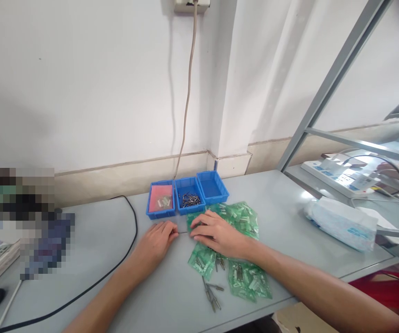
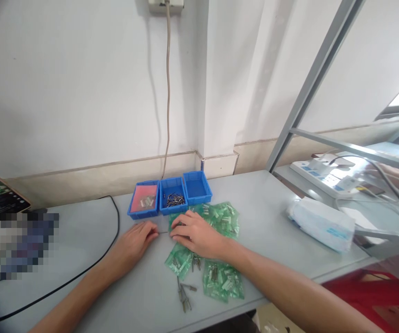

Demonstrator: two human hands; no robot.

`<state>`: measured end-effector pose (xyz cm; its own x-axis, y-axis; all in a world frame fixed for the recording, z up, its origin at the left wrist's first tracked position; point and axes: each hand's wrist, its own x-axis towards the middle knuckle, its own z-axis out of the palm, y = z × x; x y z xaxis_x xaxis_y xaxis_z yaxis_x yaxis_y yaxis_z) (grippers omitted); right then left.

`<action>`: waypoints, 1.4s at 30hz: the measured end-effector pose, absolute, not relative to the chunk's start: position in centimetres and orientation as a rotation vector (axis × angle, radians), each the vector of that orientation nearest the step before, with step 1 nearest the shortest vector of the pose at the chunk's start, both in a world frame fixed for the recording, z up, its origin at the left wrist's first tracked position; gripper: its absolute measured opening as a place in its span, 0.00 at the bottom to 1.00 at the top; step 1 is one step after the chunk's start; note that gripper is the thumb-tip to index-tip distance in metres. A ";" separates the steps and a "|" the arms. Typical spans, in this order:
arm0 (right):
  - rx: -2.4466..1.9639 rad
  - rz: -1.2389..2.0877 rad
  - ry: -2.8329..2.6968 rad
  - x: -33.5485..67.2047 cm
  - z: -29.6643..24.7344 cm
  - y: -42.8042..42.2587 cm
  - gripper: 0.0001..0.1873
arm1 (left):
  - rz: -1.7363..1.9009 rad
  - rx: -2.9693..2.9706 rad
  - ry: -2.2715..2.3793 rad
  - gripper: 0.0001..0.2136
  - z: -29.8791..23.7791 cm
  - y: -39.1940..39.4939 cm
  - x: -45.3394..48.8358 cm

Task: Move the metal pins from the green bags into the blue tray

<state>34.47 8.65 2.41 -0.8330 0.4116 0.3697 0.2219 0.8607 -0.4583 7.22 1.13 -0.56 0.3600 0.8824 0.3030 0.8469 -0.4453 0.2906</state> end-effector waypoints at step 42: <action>-0.717 1.370 -1.719 34.1 2.7 9.4 0.12 | 0.680 2.457 1.776 0.13 -0.3 1.2 6.7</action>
<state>34.12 9.43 2.68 -0.5143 0.8233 0.2403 -0.0508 0.2505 -0.9668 6.67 1.23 -0.27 0.2506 0.9114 0.3264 0.8963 -0.3458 0.2777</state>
